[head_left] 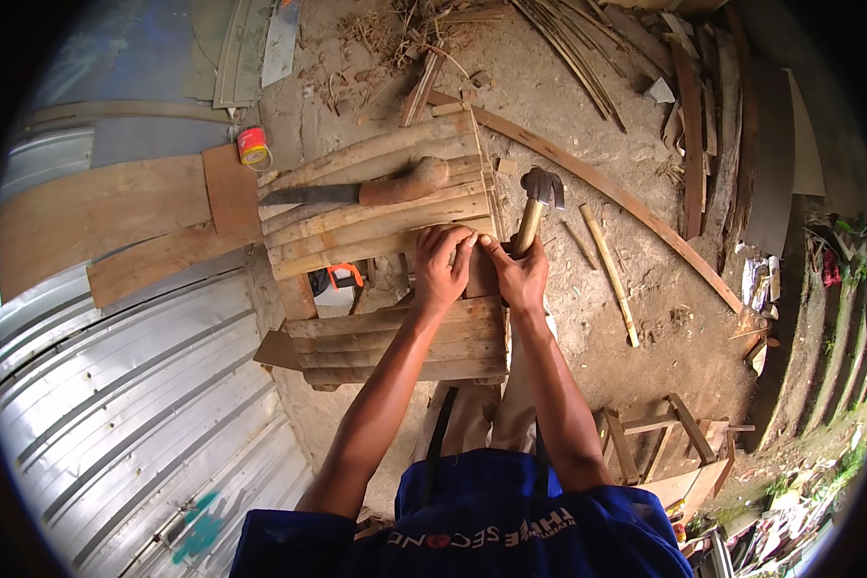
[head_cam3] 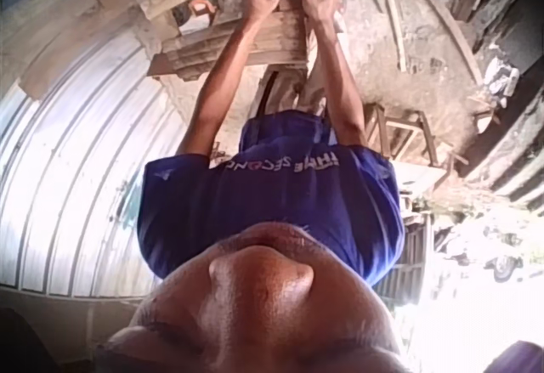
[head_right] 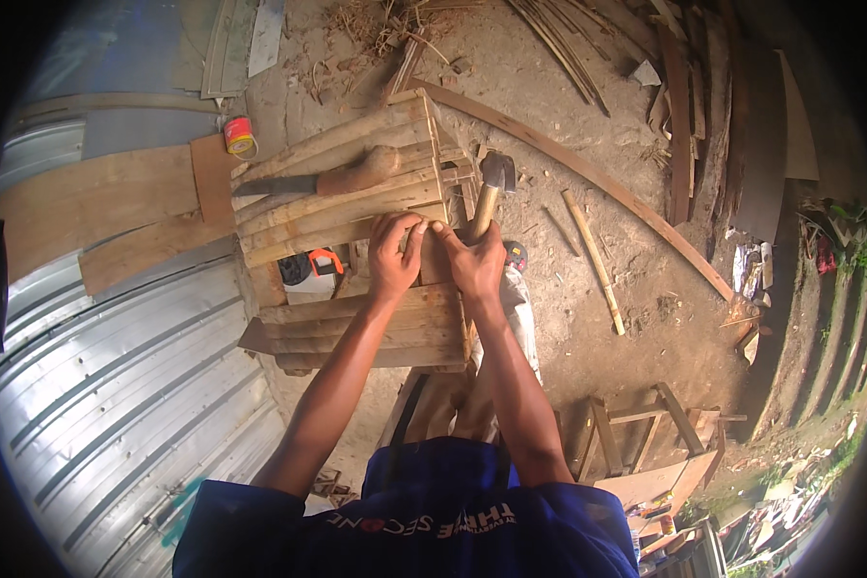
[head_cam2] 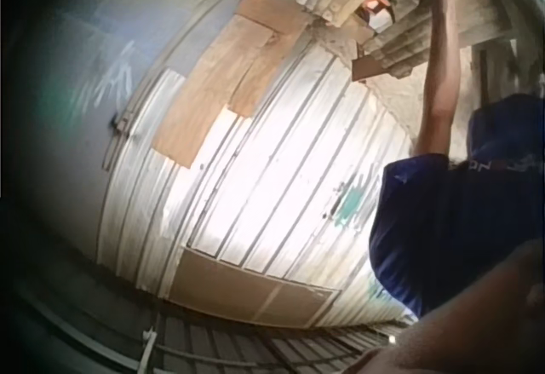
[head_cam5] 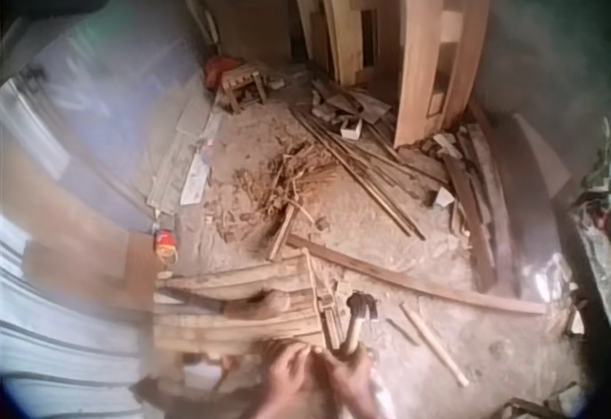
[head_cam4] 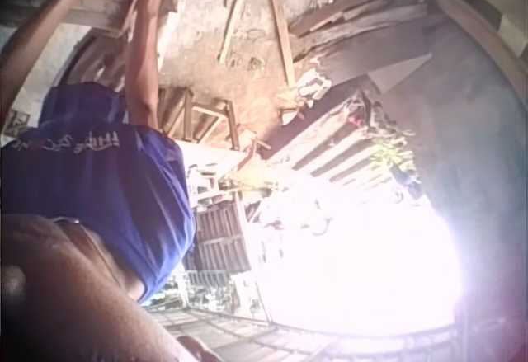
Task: The person saws a small wooden stick, then retrieves nails from a plastic bag and hammers them into a wooden pallet frame. The person repeatedly picks up nails and hammers them into the pallet while standing in a cluttered workshop.
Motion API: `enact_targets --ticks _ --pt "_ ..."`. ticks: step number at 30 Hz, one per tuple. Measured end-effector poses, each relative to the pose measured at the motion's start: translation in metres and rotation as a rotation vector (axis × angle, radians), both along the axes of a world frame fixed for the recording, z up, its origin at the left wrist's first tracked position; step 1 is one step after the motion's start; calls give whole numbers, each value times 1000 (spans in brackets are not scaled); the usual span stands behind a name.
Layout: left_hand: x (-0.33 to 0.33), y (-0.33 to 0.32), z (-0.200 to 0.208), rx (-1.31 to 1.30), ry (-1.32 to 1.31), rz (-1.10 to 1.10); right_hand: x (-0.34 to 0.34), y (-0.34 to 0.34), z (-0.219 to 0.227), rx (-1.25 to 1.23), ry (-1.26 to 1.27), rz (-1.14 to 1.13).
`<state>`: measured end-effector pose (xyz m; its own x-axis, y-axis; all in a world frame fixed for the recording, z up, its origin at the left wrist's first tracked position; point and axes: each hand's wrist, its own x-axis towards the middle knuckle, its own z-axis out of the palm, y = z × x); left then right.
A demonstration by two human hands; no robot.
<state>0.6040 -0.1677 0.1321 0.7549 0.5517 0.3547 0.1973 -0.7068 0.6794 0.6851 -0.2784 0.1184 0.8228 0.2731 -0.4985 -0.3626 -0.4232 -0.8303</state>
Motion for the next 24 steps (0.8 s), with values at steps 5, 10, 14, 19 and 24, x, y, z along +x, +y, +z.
enact_targets --ticks 5,10,14,19,24 --pt "-2 2 0 -89 13 -25 4 -4 -6 48 -20 43" --pt "-3 1 3 -99 -13 -40 6 -18 -6 193 -42 57" --pt "-4 1 0 -87 -23 -20 -5 -51 14 -86 -95 129" --pt "-7 1 -7 -90 -51 -34 -28 -97 69 -26 -124 299" --pt "-6 1 -6 -117 -109 -46 -47 -110 123 53 142 311"
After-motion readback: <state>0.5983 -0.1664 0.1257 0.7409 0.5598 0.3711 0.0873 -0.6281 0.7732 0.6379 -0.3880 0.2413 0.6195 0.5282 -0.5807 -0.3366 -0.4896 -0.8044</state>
